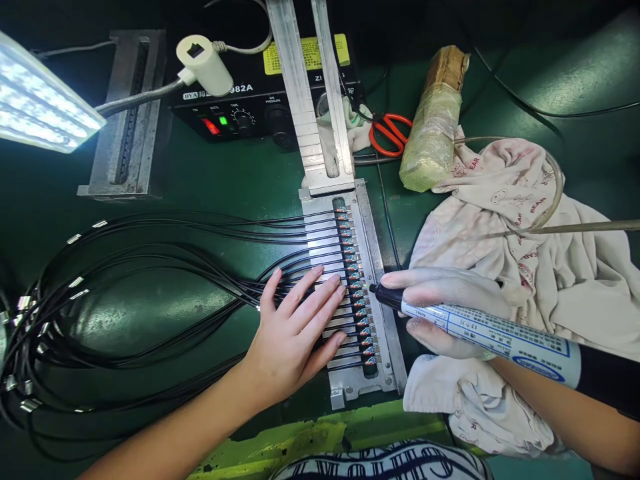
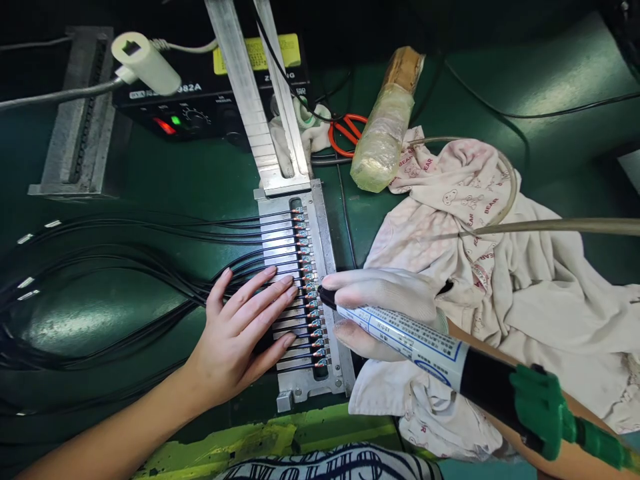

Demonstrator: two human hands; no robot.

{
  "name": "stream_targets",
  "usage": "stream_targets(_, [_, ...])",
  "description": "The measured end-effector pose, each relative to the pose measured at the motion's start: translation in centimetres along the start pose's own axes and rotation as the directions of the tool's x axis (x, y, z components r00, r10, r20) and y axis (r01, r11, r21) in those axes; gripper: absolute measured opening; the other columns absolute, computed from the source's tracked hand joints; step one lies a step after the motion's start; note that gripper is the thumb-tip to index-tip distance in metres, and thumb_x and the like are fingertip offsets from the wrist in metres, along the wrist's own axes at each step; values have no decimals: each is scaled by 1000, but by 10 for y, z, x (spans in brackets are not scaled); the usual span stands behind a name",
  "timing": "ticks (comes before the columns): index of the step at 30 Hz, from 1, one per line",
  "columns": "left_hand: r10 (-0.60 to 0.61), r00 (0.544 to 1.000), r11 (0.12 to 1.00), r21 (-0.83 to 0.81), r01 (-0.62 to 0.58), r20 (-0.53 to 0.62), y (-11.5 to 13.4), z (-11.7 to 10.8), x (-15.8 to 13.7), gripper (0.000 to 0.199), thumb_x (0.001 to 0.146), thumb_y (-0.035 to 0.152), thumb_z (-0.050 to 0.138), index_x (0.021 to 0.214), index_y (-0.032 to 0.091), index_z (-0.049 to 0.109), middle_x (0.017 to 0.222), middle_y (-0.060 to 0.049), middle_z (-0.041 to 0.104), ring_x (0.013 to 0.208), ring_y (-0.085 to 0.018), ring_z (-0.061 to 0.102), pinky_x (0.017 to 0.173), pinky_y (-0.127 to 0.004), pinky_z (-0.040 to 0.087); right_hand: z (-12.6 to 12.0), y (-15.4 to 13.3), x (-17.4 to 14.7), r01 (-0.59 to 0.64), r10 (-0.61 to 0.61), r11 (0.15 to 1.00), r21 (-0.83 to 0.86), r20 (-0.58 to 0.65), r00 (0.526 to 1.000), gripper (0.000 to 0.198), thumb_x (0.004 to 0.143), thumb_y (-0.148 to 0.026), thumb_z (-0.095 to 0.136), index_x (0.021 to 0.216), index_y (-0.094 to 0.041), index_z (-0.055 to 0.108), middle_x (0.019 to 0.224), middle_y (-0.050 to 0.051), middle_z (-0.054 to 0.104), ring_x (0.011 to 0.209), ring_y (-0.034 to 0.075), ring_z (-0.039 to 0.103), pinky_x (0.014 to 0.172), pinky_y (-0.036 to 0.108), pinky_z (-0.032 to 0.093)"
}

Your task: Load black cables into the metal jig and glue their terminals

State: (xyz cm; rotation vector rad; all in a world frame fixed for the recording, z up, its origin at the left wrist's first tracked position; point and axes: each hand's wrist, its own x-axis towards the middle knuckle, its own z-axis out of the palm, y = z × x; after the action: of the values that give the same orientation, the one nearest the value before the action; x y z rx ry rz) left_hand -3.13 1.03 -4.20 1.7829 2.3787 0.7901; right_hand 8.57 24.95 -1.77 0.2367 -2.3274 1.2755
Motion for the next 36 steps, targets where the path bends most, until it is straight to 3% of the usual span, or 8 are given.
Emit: stream_targets(36, [6,1000,1000,4,-6,4,0,1,1,46,97,31,56,139,15,50,139,-10,60,139,-29,44,122,-55,11,0,0,-3,29,-29,1000,10,-6,1000,22,81,-14,69,102,-12,63,104,17,71,96,23,72,82,32,63])
